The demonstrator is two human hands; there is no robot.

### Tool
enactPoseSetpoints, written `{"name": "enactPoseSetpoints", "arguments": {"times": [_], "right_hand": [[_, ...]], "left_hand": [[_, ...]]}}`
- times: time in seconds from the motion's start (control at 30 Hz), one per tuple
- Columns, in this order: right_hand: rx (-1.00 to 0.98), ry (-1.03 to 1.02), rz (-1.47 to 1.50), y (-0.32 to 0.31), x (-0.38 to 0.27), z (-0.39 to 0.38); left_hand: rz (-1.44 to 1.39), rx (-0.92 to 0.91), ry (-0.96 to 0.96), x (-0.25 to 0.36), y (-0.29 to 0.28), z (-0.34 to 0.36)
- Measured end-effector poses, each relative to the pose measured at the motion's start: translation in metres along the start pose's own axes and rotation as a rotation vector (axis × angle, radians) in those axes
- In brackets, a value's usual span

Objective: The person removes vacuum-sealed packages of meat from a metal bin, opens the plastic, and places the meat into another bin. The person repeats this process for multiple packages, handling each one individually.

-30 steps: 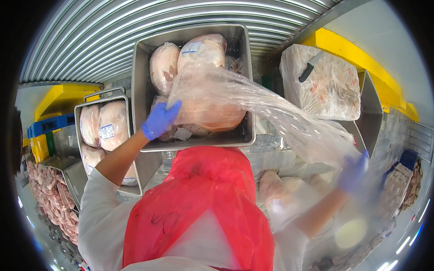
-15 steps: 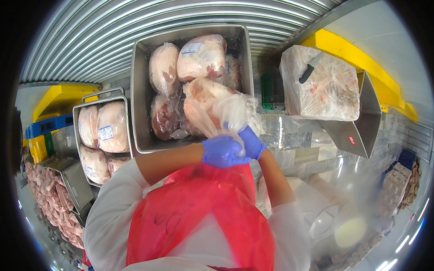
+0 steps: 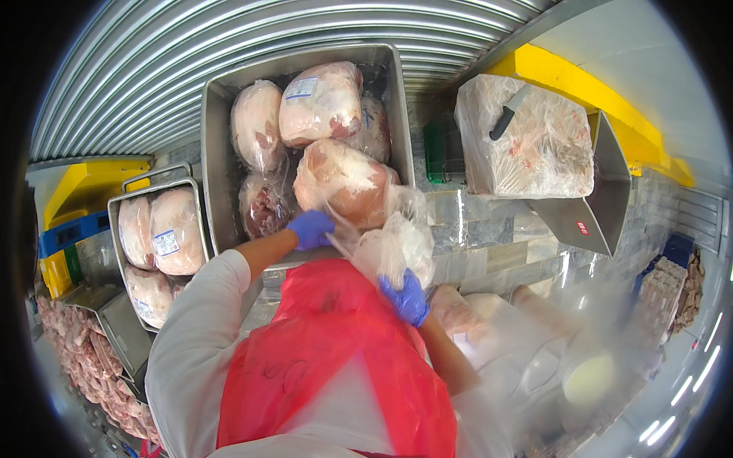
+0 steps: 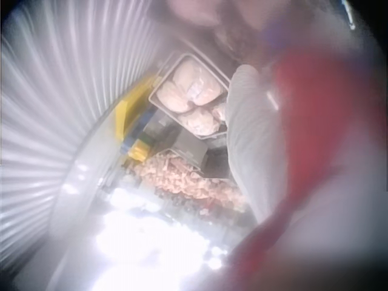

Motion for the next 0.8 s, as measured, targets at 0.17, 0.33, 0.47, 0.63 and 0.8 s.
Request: {"name": "enactPoseSetpoints", "arguments": {"times": [0.17, 0.33, 0.47, 0.63, 0.8], "right_hand": [[0.102, 0.101, 0.185, -0.026, -0.005, 0.002], [0.211, -0.044, 0.354, -0.067, -0.069, 0.053], [0.272, -0.273, 0.295, -0.091, -0.102, 0.098], [0.248, -0.566, 0.505, -0.118, -0.186, 0.139], [0.487, -0.51, 0.644, -0.155, -0.206, 0.106]], "left_hand": [[-0.17, -0.079, -0.316, 0.012, 0.026, -0.03], [-0.362, -0.097, -0.432, 0.066, -0.017, -0.061], [-0.536, -0.029, -0.513, 0.134, -0.077, -0.063], [-0.768, 0.173, -0.332, 0.213, -0.168, -0.043], [-0.805, 0.534, -0.211, 0.217, -0.269, -0.044]]}}
Point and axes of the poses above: each hand's wrist, its own z-axis towards the middle knuckle, its own y-axis out of the palm, x = y × z, the point moved 9 cm from there along z, towards the middle knuckle, and after that the axes turned 10 degrees about -z, right-handed, at the moved point
